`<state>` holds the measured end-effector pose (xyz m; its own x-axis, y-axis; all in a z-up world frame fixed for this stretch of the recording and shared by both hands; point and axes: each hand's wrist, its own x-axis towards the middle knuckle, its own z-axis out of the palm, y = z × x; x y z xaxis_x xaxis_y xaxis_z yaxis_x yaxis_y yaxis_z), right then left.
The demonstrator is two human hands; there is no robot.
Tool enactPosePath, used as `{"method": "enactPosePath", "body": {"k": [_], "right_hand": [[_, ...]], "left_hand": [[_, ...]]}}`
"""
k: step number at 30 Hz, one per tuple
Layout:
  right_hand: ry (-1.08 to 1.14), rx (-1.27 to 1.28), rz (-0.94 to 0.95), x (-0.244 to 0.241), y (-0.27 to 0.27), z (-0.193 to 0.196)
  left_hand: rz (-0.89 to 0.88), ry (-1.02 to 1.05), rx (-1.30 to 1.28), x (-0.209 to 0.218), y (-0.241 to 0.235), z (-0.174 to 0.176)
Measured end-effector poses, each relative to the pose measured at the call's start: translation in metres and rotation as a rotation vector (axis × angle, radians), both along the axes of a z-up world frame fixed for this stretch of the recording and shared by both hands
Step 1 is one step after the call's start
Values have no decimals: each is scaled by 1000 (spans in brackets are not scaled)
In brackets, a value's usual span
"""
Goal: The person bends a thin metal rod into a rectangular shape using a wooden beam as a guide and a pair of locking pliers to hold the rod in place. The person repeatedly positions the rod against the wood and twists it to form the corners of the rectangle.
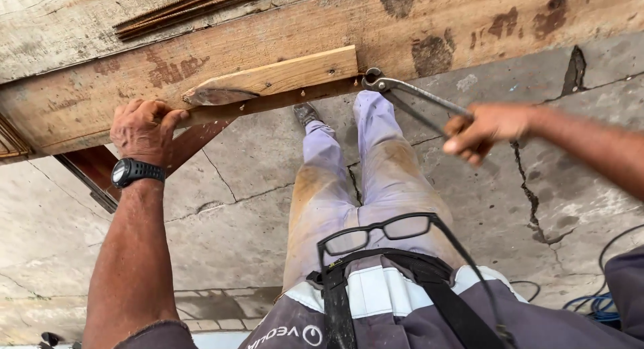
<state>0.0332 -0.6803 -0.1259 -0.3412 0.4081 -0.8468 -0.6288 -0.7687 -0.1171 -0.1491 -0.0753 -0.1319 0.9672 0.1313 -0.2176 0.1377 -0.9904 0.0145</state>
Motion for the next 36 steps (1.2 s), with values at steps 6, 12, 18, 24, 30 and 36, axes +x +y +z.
{"method": "enactPosePath", "body": {"k": [6,12,18,24,30,36], "right_hand": [[-26,-104,-736,-174,81,15],[-106,-32,-1376,-260,225,-16],[-130,-57,-1564,-258,288,-27],[-173,-46,-1578,-257,292,-31],[-374,-85,-1335,-259,192,3],[-633,102,-1252,-231,161,95]], "left_hand": [[-85,-94,27,-4,9,-8],[-49,-64,-147,-7,17,-10],[-48,46,-167,7,2,24],[27,97,-27,-3,13,-9],[66,88,-246,-14,19,-16],[-19,-266,-403,-32,5,-20]]}}
